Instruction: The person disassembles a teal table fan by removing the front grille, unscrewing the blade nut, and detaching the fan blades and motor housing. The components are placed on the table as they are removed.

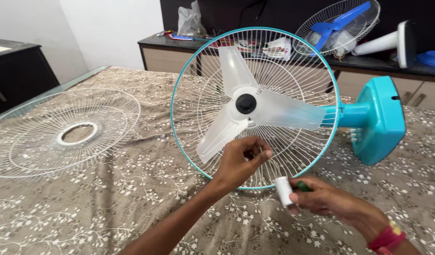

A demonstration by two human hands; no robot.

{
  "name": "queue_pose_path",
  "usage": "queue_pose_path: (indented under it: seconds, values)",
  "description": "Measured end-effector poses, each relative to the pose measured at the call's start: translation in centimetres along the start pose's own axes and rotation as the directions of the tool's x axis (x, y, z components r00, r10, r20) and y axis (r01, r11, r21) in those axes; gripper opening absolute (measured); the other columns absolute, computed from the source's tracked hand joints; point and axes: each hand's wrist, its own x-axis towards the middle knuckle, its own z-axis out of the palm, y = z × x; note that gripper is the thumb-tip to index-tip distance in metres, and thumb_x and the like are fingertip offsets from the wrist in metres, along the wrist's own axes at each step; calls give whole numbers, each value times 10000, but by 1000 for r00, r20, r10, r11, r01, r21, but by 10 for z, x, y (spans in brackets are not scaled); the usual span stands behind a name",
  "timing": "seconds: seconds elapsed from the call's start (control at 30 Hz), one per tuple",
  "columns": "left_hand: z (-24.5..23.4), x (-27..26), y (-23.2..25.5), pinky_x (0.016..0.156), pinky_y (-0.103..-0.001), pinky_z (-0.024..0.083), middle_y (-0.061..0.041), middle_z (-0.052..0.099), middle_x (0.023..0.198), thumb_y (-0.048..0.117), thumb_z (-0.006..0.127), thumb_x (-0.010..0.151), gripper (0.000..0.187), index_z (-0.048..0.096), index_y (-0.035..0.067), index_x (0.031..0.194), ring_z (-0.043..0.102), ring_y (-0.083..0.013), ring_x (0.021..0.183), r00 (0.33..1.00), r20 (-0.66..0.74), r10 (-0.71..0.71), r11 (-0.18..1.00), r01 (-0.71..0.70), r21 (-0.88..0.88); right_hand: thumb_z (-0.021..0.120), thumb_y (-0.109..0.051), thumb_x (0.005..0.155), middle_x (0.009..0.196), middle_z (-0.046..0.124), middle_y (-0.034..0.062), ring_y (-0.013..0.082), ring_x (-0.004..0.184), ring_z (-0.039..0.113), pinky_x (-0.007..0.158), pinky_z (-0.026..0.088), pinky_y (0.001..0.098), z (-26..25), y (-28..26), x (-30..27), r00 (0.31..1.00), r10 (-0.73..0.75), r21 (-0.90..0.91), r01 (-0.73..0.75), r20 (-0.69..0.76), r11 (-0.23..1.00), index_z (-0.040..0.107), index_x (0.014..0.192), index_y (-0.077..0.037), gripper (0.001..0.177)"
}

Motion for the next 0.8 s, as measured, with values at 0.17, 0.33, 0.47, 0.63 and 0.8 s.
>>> queue_pose_path:
  seconds: [0.17, 0.33, 0.47, 0.63, 0.8]
  values:
    - [13, -13, -11, 461, -273, 369, -8, 633, 593, 154, 759, 892, 121, 758, 56, 964, 509, -66, 482, 959, 271, -84, 986, 41, 160, 729, -429, 904, 589, 394, -30, 122, 462, 307, 434, 273, 274, -68, 40, -13, 977, 102, -23, -108, -186, 994, 629, 1154, 36, 537]
    - [18, -18, -31, 505, -260, 453, -11, 699, 674, 128, 727, 915, 103, 741, 63, 993, 583, -57, 519, 941, 334, 57, 984, -110, 141, 674, -416, 880, 600, 565, 21, 139, 493, 370, 476, 273, 310, -125, 70, -16, 890, 132, -331, -295, -436, 896, 723, 941, -39, 385]
    - [12, -13, -46, 476, -245, 479, -10, 718, 664, 157, 727, 923, 92, 748, 83, 972, 595, -56, 488, 968, 248, -34, 967, -30, 251, 579, -451, 914, 591, 601, 45, 160, 504, 348, 494, 283, 338, -144, 90, -11, 822, 202, -280, -396, -533, 874, 740, 870, -58, 427]
    - [-10, -11, -56, 424, -263, 379, -20, 689, 599, 124, 735, 894, 91, 752, 94, 979, 541, -75, 442, 989, 147, -24, 905, -41, 424, 564, -684, 871, 574, 530, 33, 176, 523, 473, 527, 349, 358, -147, 99, 6, 851, 51, -522, -366, -522, 771, 675, 732, -40, 667]
    - [-37, -4, -61, 415, -274, 380, -21, 686, 575, 130, 751, 883, 73, 764, 112, 953, 555, -83, 435, 998, -59, 18, 902, 10, 431, 594, -829, 737, 662, 682, 74, 248, 686, 678, 665, 524, 428, -131, 79, 3, 817, -76, -686, -425, -572, 591, 752, 888, -53, 805]
